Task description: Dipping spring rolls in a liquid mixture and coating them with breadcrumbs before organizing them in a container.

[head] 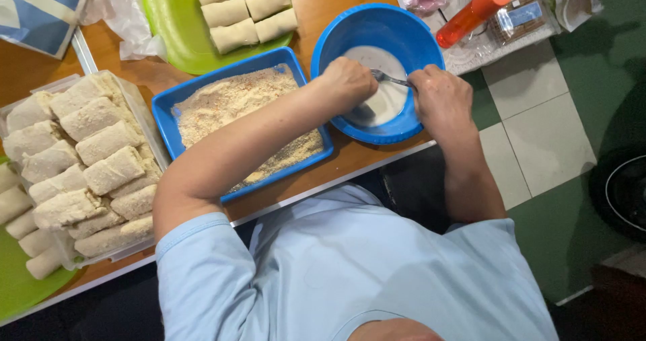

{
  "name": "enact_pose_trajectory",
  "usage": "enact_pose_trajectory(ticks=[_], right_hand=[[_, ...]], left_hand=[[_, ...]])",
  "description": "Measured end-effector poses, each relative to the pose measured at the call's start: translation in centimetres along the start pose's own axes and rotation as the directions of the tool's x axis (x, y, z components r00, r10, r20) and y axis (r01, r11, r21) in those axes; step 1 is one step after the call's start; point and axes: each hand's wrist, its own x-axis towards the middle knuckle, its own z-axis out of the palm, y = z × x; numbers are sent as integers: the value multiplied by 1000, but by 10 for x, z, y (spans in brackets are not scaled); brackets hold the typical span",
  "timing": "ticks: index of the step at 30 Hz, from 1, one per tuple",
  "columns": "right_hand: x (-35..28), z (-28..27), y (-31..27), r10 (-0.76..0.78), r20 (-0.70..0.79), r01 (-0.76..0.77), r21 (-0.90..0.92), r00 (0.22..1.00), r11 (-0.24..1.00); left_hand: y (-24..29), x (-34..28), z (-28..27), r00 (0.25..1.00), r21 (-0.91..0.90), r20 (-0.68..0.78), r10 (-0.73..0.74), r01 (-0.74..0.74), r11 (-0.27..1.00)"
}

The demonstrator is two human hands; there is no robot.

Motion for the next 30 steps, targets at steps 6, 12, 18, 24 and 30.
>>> enact_pose_trajectory(ticks=[6,12,18,24,30], right_hand=[[4,18,1,-50,-23,51,53,998,997],[9,19,-3,-61,38,57,101,997,993],[10,29,2,-44,105,28,156,994,987],[9,12,3,-106,58,88,250,993,964],[16,-5,10,-195,141,47,684,971,728]], left_hand=[[16,-1,-14,1000,-2,1,28,-28,1000],[24,3,0,980,-193,-193,54,-92,977],[34,8,7,981,-223,-191,12,-55,973],[26,2,4,941,-235,-337,20,-105,966],[3,-9,-63,909,-407,-414,-41,-144,902]])
